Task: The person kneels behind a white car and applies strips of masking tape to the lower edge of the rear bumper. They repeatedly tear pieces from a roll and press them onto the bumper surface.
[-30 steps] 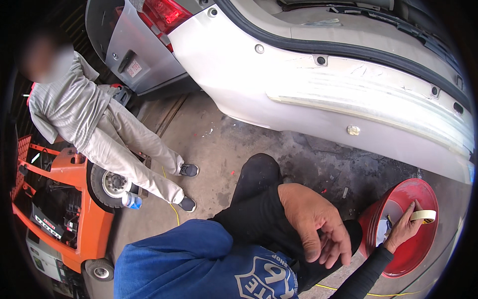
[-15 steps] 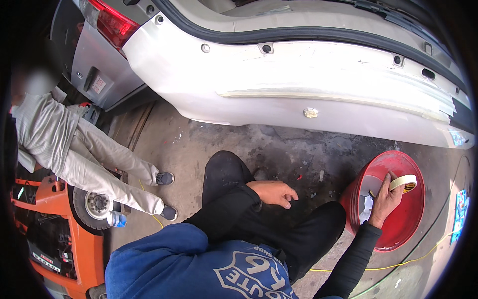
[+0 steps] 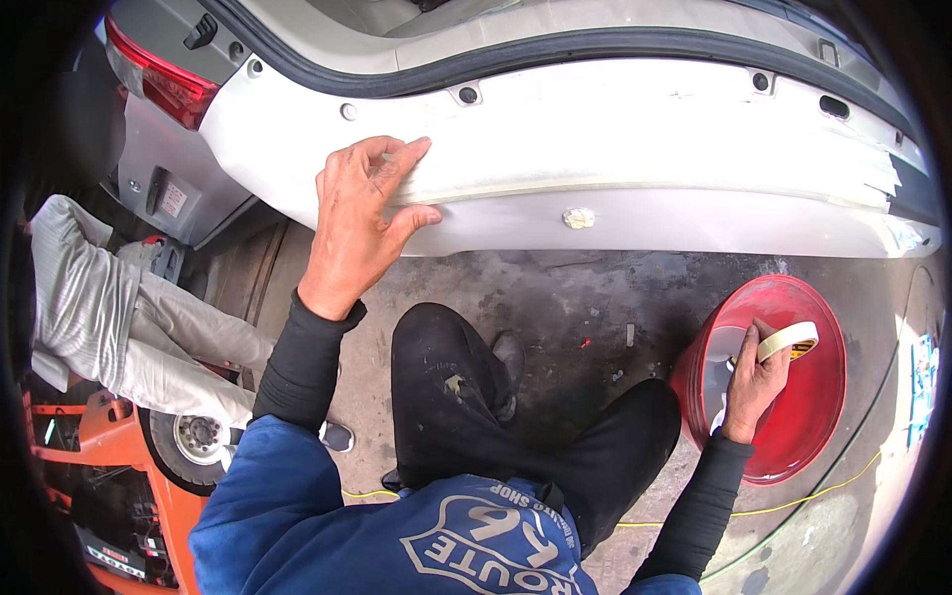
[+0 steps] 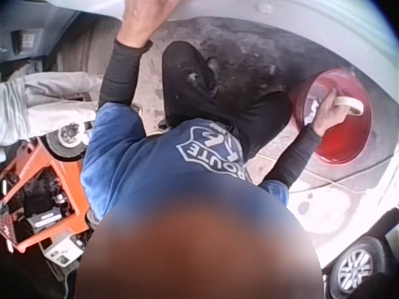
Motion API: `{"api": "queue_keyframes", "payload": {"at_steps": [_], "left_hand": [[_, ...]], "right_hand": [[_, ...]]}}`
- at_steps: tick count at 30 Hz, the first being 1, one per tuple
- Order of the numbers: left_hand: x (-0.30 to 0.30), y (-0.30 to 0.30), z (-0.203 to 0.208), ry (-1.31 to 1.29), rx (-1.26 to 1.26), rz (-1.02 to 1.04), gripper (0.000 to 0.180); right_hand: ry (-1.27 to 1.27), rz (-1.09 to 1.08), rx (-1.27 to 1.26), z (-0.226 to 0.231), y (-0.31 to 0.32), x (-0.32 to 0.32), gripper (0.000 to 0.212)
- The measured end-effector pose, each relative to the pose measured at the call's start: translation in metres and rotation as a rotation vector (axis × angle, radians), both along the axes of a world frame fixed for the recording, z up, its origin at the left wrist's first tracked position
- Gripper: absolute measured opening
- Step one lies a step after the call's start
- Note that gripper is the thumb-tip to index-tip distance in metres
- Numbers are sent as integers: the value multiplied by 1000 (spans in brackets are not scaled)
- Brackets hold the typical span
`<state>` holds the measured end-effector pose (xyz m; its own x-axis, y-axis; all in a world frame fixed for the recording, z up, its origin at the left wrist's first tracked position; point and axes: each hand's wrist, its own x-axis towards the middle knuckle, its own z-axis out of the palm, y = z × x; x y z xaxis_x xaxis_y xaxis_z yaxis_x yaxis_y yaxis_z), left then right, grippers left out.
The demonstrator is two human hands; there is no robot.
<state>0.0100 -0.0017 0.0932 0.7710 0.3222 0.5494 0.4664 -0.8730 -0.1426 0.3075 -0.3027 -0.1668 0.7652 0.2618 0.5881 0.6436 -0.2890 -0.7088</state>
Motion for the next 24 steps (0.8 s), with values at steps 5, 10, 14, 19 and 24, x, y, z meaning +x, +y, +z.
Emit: {"api": "queue_keyframes", "payload": {"at_steps": [5,10,14,19,24], "left_hand": [[2,5,10,46,-92,-31,67],[6,11,-4,81,128,-47,67],[5,17,-9,29,139,-72,66],[4,12,-8,-19,61,-39,65],[21,-15,18,100,19,-40,67]], "right_hand": [[-30,21,22,2,1,1,12],[-65,28,29,6,2,2,13],[-30,-9,34,9,6,2,13],[20,37,20,8,6,1,12],[172,71,49,5,10,-1,11]]}}
